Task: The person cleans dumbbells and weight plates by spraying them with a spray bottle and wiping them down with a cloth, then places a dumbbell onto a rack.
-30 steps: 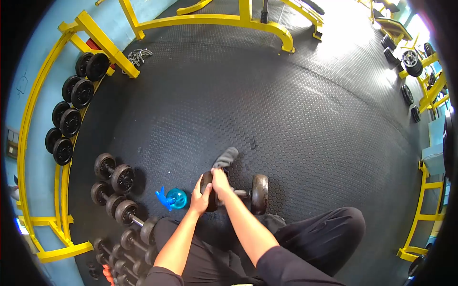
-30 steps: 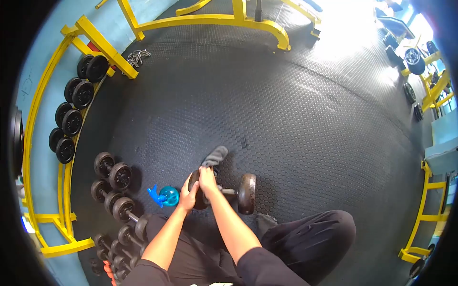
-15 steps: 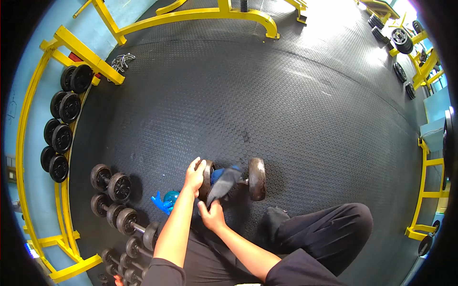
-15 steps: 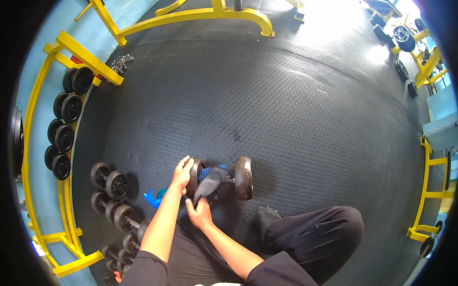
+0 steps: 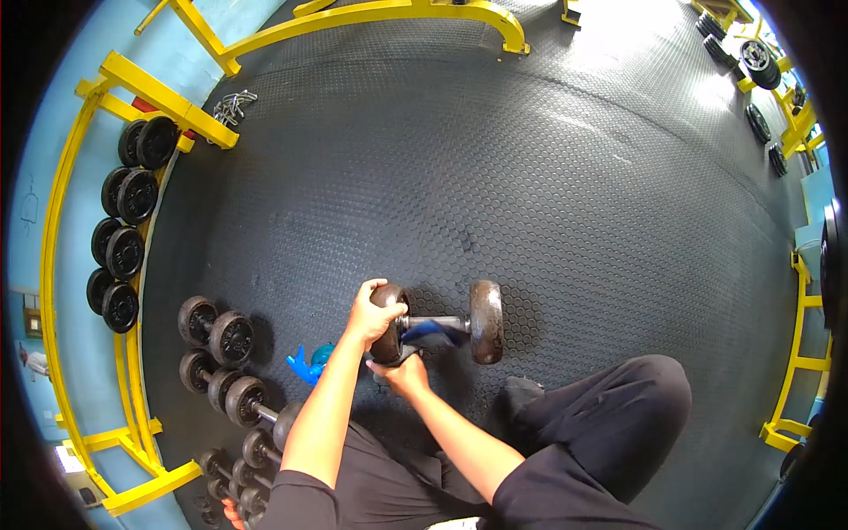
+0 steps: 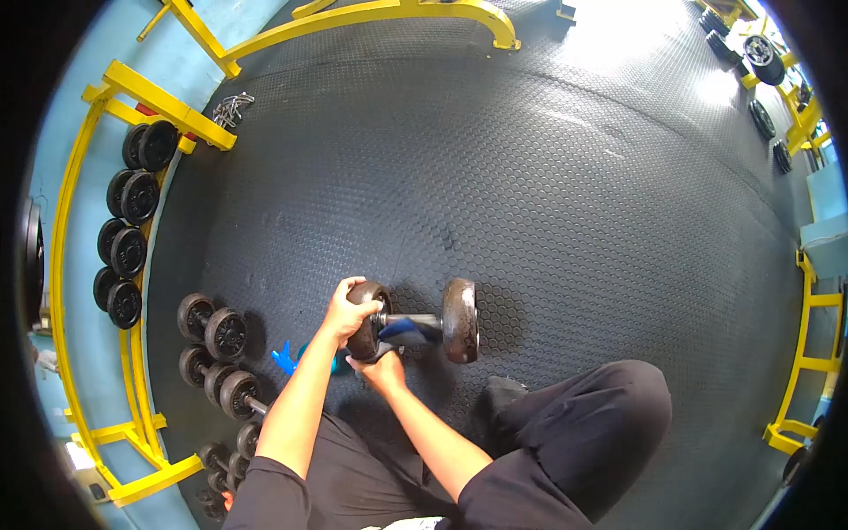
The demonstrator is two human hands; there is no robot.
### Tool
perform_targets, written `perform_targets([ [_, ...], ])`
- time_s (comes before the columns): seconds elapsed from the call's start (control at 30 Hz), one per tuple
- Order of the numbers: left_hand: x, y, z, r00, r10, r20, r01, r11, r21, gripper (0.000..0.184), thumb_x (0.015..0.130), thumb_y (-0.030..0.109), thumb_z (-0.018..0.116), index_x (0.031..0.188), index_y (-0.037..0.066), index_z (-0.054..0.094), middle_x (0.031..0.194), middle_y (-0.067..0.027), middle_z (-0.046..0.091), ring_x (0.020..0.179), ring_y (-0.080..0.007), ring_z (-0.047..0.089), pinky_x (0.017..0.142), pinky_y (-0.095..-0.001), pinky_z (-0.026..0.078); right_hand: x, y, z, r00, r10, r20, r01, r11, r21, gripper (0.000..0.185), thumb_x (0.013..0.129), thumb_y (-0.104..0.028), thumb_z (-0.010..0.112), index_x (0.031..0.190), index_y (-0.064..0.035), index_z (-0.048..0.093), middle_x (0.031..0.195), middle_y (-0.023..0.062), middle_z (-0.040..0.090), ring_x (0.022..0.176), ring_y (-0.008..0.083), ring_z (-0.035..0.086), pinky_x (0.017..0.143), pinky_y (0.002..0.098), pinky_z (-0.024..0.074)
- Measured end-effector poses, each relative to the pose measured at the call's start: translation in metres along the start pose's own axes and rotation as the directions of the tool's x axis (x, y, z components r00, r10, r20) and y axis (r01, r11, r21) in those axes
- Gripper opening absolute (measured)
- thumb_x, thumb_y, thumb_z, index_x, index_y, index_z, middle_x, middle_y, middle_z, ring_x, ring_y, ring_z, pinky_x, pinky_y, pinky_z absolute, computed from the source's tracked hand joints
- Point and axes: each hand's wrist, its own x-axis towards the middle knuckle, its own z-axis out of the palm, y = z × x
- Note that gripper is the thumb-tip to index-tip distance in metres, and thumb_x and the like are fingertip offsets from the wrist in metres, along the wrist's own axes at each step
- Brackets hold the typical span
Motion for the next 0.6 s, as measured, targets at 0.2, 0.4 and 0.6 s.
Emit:
perform_targets([
  [0.2, -0.028, -0.018, 0.004, 0.997, 0.034, -0.063, -0.044, 0.986, -0.160, 0.077, 0.061, 0.002, 0.084, 0.133, 0.009, 0.056, 0.124, -0.0113, 0.061, 0.112, -0.0254, 0.060, 0.098, -0.0381, 0.051, 0.044, 0.073, -0.002, 0.924, -0.300, 0.238, 0.339, 0.929, -0.146, 0.056, 0.069, -0.024, 0.080, 0.121, -0.0092, 0.064, 0.115, 0.0130, 0.069, 0.108, 0.0292, 0.066, 0.092, 0.0410, 0.0517],
  [0.4, -0.065, -0.032, 0.012, 0.968, 0.016, -0.252, -0.116, 0.916, -0.385, 0.081, 0.067, -0.006, 0.081, 0.140, 0.010, 0.050, 0.127, -0.0096, 0.058, 0.113, -0.0227, 0.059, 0.097, -0.0370, 0.052, 0.065, 0.076, -0.033, 0.857, -0.156, 0.491, 0.408, 0.787, -0.463, 0.065, 0.069, -0.027, 0.085, 0.126, -0.0071, 0.063, 0.120, 0.0192, 0.067, 0.113, 0.0330, 0.064, 0.096, 0.0433, 0.0500],
  [0.6, -0.062, -0.022, 0.008, 0.926, -0.128, -0.356, -0.067, 0.872, -0.486, 0.074, 0.074, -0.003, 0.078, 0.141, 0.011, 0.047, 0.125, -0.0095, 0.058, 0.109, -0.0214, 0.060, 0.094, -0.0359, 0.052, 0.059, 0.026, -0.044, 0.865, 0.093, 0.493, 0.261, 0.756, -0.600, 0.056, 0.072, -0.017, 0.079, 0.123, -0.0006, 0.064, 0.117, 0.0235, 0.067, 0.114, 0.0371, 0.063, 0.098, 0.0444, 0.0492],
])
